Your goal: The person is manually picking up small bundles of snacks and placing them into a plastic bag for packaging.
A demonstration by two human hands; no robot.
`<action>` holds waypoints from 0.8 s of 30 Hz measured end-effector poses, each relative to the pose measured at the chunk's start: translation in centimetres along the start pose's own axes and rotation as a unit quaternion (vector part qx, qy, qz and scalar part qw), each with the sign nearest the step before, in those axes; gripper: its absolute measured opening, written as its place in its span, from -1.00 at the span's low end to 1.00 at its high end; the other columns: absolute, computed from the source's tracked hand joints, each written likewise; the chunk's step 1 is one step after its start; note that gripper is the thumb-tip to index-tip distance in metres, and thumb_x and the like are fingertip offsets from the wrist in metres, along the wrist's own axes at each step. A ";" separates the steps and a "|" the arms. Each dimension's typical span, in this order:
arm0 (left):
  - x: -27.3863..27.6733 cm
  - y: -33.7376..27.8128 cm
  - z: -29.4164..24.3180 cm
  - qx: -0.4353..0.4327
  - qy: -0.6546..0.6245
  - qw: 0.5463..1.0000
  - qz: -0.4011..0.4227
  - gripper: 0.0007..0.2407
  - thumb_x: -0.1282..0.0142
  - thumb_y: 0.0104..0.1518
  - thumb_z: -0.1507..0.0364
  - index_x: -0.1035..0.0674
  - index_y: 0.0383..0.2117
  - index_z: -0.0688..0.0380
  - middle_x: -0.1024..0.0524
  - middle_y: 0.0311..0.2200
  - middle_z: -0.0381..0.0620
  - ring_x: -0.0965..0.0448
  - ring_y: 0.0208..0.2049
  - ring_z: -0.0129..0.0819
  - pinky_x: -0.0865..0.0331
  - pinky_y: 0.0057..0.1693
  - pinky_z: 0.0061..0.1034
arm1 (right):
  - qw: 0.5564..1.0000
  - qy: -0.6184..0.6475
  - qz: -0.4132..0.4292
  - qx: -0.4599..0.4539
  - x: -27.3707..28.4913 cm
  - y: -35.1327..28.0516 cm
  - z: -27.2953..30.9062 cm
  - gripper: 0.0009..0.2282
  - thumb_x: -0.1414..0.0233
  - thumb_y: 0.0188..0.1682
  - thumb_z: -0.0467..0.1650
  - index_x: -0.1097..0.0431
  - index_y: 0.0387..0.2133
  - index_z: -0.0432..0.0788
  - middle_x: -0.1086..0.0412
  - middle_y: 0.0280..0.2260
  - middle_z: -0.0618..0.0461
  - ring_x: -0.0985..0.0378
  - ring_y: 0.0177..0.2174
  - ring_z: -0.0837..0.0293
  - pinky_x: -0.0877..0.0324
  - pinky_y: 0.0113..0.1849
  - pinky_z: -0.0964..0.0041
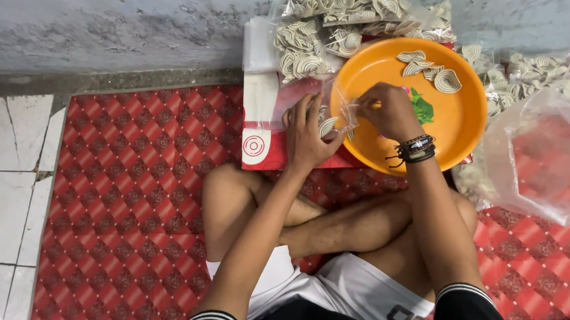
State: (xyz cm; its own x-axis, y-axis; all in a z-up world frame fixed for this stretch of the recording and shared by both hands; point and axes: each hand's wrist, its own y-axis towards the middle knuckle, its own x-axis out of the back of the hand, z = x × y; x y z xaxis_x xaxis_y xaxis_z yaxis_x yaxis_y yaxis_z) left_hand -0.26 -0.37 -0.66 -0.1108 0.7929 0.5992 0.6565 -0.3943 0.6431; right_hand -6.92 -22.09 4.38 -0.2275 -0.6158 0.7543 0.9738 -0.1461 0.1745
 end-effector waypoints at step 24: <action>0.0 0.1 0.0 -0.001 -0.007 1.000 0.005 -0.23 -0.29 -0.19 0.10 -0.41 0.30 0.04 -0.40 0.11 0.00 -0.47 0.16 -0.12 -0.18 0.23 -0.15 | 0.985 -0.094 0.144 0.023 -1.0 -1.8 1.8 -0.89 -0.17 -0.17 -0.46 -0.54 -0.50 -0.35 -0.52 -0.29 -0.19 -0.60 -0.31 -0.32 -0.52 -0.33 -0.07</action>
State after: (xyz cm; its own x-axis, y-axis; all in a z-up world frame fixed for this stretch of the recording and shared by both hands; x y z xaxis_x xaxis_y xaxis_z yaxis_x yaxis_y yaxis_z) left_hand -0.20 -0.41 -0.56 -0.0944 0.7951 0.5990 0.6562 -0.4028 0.6381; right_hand -8.47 -19.80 4.44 0.0591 -0.4724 0.8794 0.9979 0.0514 -0.0395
